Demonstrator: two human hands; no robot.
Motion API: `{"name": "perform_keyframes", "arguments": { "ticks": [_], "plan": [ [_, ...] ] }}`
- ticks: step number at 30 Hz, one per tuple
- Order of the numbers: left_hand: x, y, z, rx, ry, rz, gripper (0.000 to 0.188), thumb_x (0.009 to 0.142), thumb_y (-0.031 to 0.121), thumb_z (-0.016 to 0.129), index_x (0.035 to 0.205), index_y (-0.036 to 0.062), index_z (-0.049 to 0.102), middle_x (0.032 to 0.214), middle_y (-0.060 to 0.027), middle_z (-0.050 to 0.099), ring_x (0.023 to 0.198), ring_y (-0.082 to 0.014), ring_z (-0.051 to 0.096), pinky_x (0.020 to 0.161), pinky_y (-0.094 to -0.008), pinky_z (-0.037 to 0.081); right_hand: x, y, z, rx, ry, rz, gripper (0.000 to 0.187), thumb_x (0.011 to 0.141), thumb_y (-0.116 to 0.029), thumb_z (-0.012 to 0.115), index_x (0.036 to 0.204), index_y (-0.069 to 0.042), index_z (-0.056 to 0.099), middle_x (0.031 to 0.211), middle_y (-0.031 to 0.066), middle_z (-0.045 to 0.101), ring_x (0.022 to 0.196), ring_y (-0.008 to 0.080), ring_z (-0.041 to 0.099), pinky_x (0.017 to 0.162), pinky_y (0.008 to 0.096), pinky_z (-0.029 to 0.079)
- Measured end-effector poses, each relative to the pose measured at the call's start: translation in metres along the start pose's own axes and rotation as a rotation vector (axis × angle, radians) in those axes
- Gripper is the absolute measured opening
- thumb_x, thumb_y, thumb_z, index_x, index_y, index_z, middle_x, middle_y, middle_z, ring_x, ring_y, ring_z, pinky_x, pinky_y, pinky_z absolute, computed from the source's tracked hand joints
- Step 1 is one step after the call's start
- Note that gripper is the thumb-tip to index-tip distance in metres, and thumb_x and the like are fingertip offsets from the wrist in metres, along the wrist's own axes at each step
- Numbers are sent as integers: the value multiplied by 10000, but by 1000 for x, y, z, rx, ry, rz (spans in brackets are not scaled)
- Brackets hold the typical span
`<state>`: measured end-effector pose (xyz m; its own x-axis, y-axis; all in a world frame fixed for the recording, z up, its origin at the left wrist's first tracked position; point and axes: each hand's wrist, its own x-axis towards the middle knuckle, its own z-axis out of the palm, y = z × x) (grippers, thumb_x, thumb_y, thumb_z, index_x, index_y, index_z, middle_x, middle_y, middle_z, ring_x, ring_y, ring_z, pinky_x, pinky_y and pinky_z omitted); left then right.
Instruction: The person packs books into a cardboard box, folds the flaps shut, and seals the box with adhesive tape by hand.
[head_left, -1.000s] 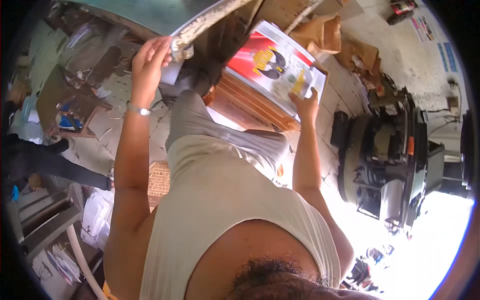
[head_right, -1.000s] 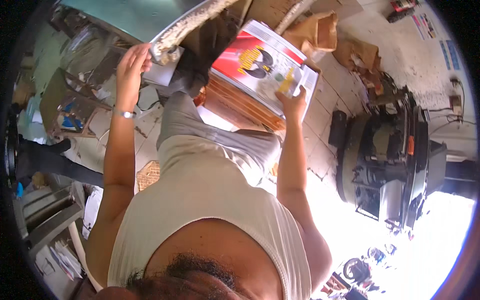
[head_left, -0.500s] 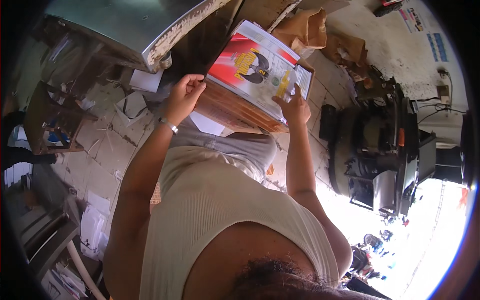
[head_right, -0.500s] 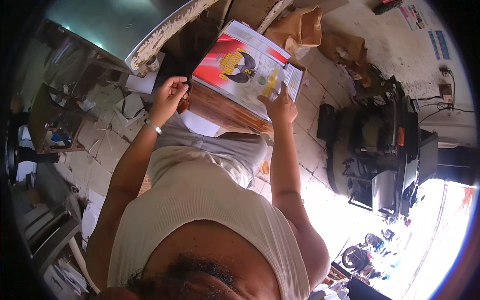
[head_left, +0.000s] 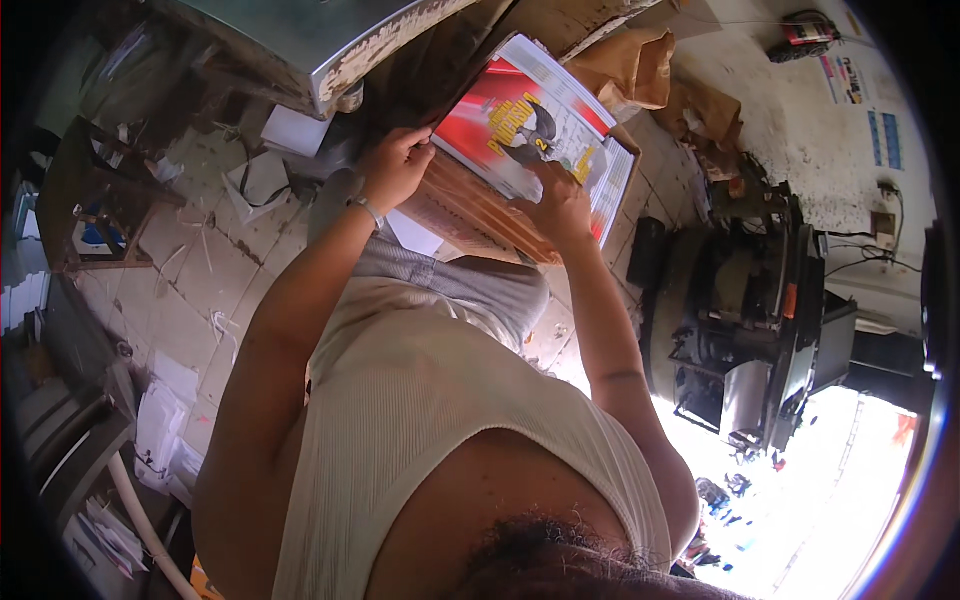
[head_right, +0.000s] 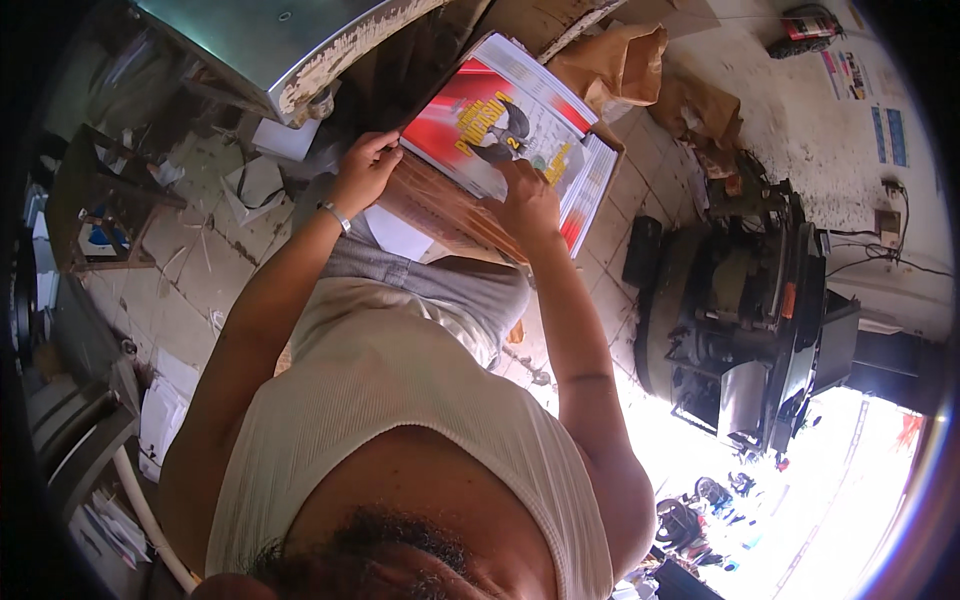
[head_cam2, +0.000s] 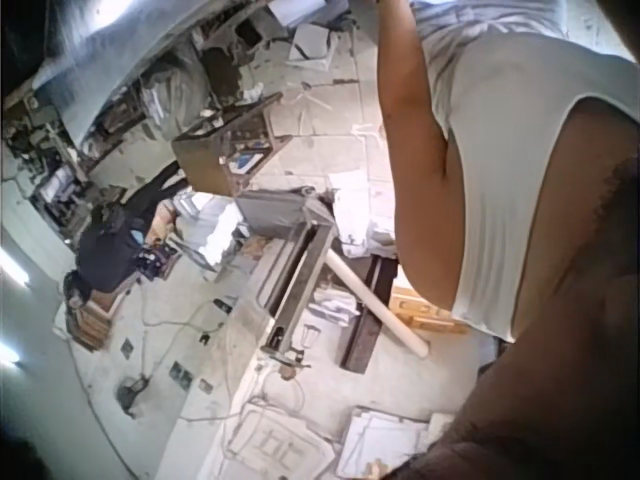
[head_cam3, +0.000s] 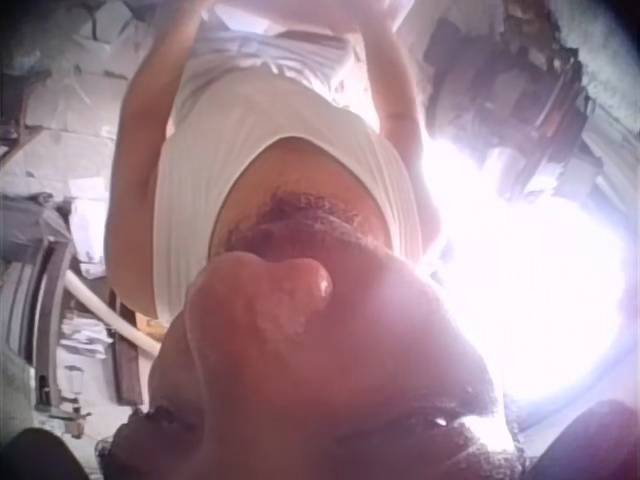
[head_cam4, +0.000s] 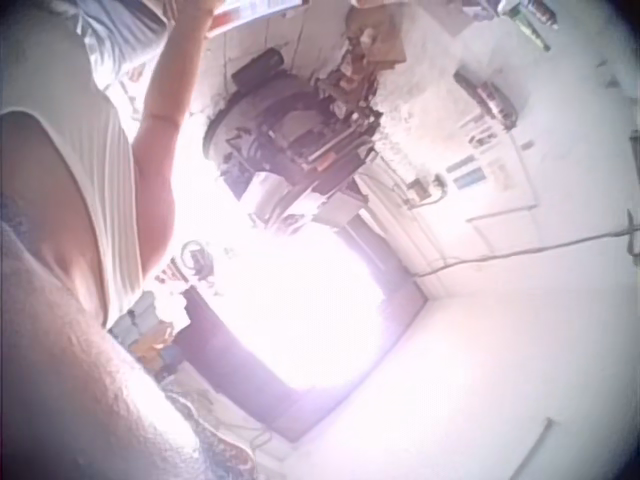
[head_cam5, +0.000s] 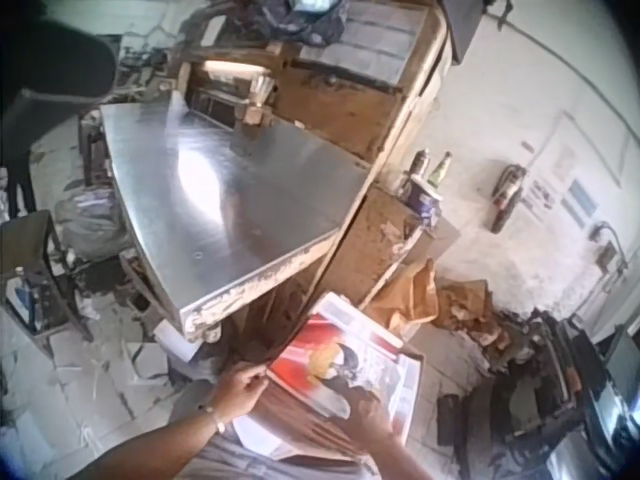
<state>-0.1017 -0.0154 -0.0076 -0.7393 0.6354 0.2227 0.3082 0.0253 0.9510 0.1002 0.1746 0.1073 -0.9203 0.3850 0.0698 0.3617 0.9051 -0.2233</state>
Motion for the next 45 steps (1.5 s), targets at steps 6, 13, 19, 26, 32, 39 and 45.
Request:
{"name": "perform_keyframes", "arguments": {
  "ticks": [6, 13, 19, 26, 32, 39, 45],
  "plan": [
    [0, 3, -1, 41, 7, 7, 311, 954, 163, 682, 1230, 21, 670, 1141, -126, 656, 1003, -225, 669, 860, -328, 549, 4, 13, 0, 61, 29, -127, 519, 695, -295, 865, 1145, -98, 698, 1066, 151, 706, 987, 356, 673, 887, 431, 531],
    [-2, 3, 2, -18, 22, -6, 317, 948, 172, 693, 1227, 22, 669, 1134, -121, 654, 986, -213, 669, 844, -311, 548, 9, 14, -15, 125, -113, -92, 497, 778, -275, 839, 1209, -75, 694, 1150, 163, 713, 1048, 340, 684, 914, 397, 532],
    [-3, -2, 4, -28, 33, 10, 323, 941, 160, 697, 1233, 25, 667, 1119, -107, 649, 944, -183, 661, 822, -295, 546, 11, 13, -21, 159, -146, -95, 470, 818, -288, 815, 1218, -72, 696, 1125, 177, 721, 1037, 337, 693, 906, 395, 534],
    [-17, -6, 13, -441, 73, -231, 550, 918, 153, 722, 1408, 73, 488, 1061, -67, 640, 883, -168, 673, 772, -288, 552, 8, 20, -5, -46, -51, -209, 370, 927, -225, 660, 1257, -70, 604, 984, 246, 694, 915, 432, 672, 786, 511, 553],
    [-39, 34, 10, -1003, -43, -683, 551, 1010, 374, 590, 1461, 115, 410, 1146, -64, 637, 1014, -205, 666, 896, -382, 523, -15, 15, -28, -35, 121, -185, 384, 923, -202, 643, 1279, -71, 581, 940, 236, 687, 847, 436, 670, 744, 539, 547],
    [-62, 56, 5, -1292, -146, -650, 705, 985, 681, 388, 1397, 124, 515, 1353, -81, 588, 1236, -236, 563, 1056, -456, 432, -73, -16, -20, -3, 30, -251, 480, 837, -229, 727, 1282, -88, 617, 1085, 143, 702, 891, 302, 713, 745, 432, 587],
    [-68, 56, -10, -1170, -197, -734, 521, 1024, 459, 500, 1391, 92, 534, 1297, -111, 644, 1236, -249, 603, 1038, -465, 476, -93, -34, 1, 38, 114, -190, 567, 764, -334, 791, 1250, -87, 639, 1294, 106, 630, 1132, 277, 641, 862, 418, 578]
  ]
}}
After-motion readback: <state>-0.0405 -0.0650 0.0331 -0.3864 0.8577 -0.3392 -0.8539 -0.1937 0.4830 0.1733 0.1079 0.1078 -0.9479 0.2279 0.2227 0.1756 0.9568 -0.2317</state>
